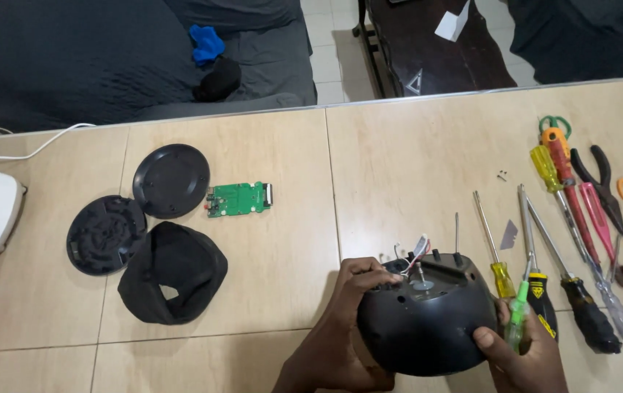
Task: The person is using different screwdrivers to remove internal screws from a black plastic electronic device housing on a workbench.
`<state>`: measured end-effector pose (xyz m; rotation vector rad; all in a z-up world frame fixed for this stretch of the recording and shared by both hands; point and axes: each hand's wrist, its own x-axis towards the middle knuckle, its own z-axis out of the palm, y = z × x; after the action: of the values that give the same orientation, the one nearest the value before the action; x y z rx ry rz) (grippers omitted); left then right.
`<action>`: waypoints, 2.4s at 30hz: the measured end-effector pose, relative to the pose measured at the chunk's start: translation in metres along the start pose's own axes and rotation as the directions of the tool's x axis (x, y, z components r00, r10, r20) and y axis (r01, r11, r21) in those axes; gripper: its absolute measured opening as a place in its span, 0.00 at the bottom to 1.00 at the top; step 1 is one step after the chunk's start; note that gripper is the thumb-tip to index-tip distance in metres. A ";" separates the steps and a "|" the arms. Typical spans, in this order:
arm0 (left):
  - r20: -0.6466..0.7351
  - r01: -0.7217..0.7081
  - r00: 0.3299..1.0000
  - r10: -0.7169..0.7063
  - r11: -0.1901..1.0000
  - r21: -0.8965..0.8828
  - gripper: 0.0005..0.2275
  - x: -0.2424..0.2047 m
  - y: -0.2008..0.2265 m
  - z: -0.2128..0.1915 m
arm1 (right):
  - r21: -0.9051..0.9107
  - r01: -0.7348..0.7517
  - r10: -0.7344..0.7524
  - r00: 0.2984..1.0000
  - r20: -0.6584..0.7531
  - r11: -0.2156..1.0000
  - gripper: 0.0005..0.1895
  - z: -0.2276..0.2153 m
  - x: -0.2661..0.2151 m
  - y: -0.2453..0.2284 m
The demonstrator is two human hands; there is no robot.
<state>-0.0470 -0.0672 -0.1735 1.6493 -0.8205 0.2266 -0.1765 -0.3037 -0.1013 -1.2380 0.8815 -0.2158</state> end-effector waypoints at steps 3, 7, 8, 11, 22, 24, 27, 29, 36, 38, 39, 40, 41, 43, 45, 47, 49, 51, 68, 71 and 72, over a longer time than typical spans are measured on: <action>0.060 0.020 0.998 -0.017 0.999 -0.045 0.08 -0.010 -0.009 0.001 | -0.178 0.039 -0.047 0.998 -0.039 0.983 0.26 -0.021 0.003 0.014; 0.131 0.031 0.991 -0.018 0.995 -0.099 0.07 -0.011 -0.026 0.004 | -0.363 -0.011 -0.038 0.991 -0.126 0.932 0.23 -0.030 0.003 0.029; 0.166 0.044 0.986 -0.022 0.991 -0.129 0.07 -0.013 -0.029 0.004 | -0.312 0.033 -0.050 0.998 -0.046 0.949 0.20 -0.041 0.011 0.050; 0.113 0.219 0.975 -0.194 0.931 -0.292 0.14 -0.007 0.045 -0.040 | -0.375 -0.025 -0.007 0.996 -0.085 0.927 0.17 0.006 -0.023 0.021; -0.345 0.297 0.893 -0.290 0.954 -0.033 0.19 -0.001 0.112 -0.079 | -0.637 0.709 -0.660 0.638 0.397 0.302 0.15 0.031 -0.023 0.023; -0.531 0.424 0.752 -0.391 0.903 -0.065 0.16 0.024 0.141 -0.054 | -0.610 0.709 -0.707 0.629 0.322 0.353 0.13 0.042 -0.028 -0.001; -0.427 0.294 0.871 -0.244 0.954 0.054 0.14 0.002 0.108 -0.072 | -0.717 0.577 -0.672 0.712 0.205 0.392 0.05 0.019 -0.015 0.003; -0.424 0.286 0.873 -0.240 0.957 0.048 0.24 0.014 0.123 -0.067 | -0.755 0.526 -0.648 0.740 0.180 0.391 0.05 0.012 -0.011 -0.005; -0.350 0.309 0.910 -0.221 0.926 0.219 0.37 0.016 0.123 -0.066 | -0.821 0.445 -0.512 0.829 0.227 0.357 0.14 0.011 0.023 0.001; -0.337 0.339 0.905 -0.261 0.920 0.197 0.40 0.019 0.124 -0.066 | -0.859 0.333 -0.403 0.900 0.166 0.389 0.09 0.014 0.029 0.001; -0.319 0.367 0.899 -0.302 0.915 0.169 0.42 0.019 0.126 -0.069 | -0.891 0.208 -0.289 0.953 0.092 0.404 0.08 0.018 0.031 0.002; -0.333 0.374 0.895 -0.298 0.907 0.193 0.42 0.020 0.126 -0.072 | -0.883 0.229 -0.280 0.953 0.117 0.410 0.08 0.021 0.033 -0.003; -0.311 0.402 0.881 -0.356 0.911 0.096 0.43 0.021 0.126 -0.075 | -0.922 0.172 -0.185 0.976 0.113 0.347 0.10 0.024 0.036 -0.007; -0.294 0.432 0.862 -0.413 0.902 0.002 0.44 0.022 0.124 -0.076 | -0.954 0.131 -0.089 0.990 0.111 0.270 0.11 0.030 0.037 -0.023; -0.174 0.360 0.899 -0.402 0.904 -0.229 0.43 0.025 0.118 -0.077 | -0.994 0.078 0.046 0.996 0.082 0.076 0.15 0.040 0.035 -0.042; -0.156 0.349 0.911 -0.382 0.915 -0.205 0.42 0.032 0.117 -0.075 | -0.996 0.065 0.099 0.993 0.071 0.062 0.12 0.050 0.030 -0.053; -0.138 0.341 0.920 -0.368 0.922 -0.184 0.41 0.039 0.115 -0.071 | -0.998 0.052 0.155 0.986 0.058 0.042 0.11 0.056 0.029 -0.062; -0.090 0.289 0.951 -0.296 0.953 -0.087 0.40 0.043 0.114 -0.069 | -0.991 0.063 0.159 0.986 0.043 -0.122 0.14 0.060 0.025 -0.065; -0.033 0.216 0.969 -0.244 0.907 -0.363 0.33 0.054 0.122 -0.052 | -0.988 0.026 0.217 0.976 -0.007 -0.152 0.14 0.054 0.029 -0.075; -0.045 0.198 0.972 -0.232 0.904 -0.380 0.30 0.056 0.124 -0.048 | -0.984 0.009 0.230 0.973 -0.032 -0.175 0.13 0.057 0.032 -0.071; -0.056 0.176 0.976 -0.210 0.914 -0.365 0.28 0.056 0.122 -0.046 | -0.980 -0.010 0.245 0.968 -0.060 -0.199 0.12 0.059 0.034 -0.070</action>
<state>-0.0684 -0.0504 -0.0344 1.3512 -0.5814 0.0121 -0.0923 -0.3059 -0.0524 -2.6329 0.9885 1.0902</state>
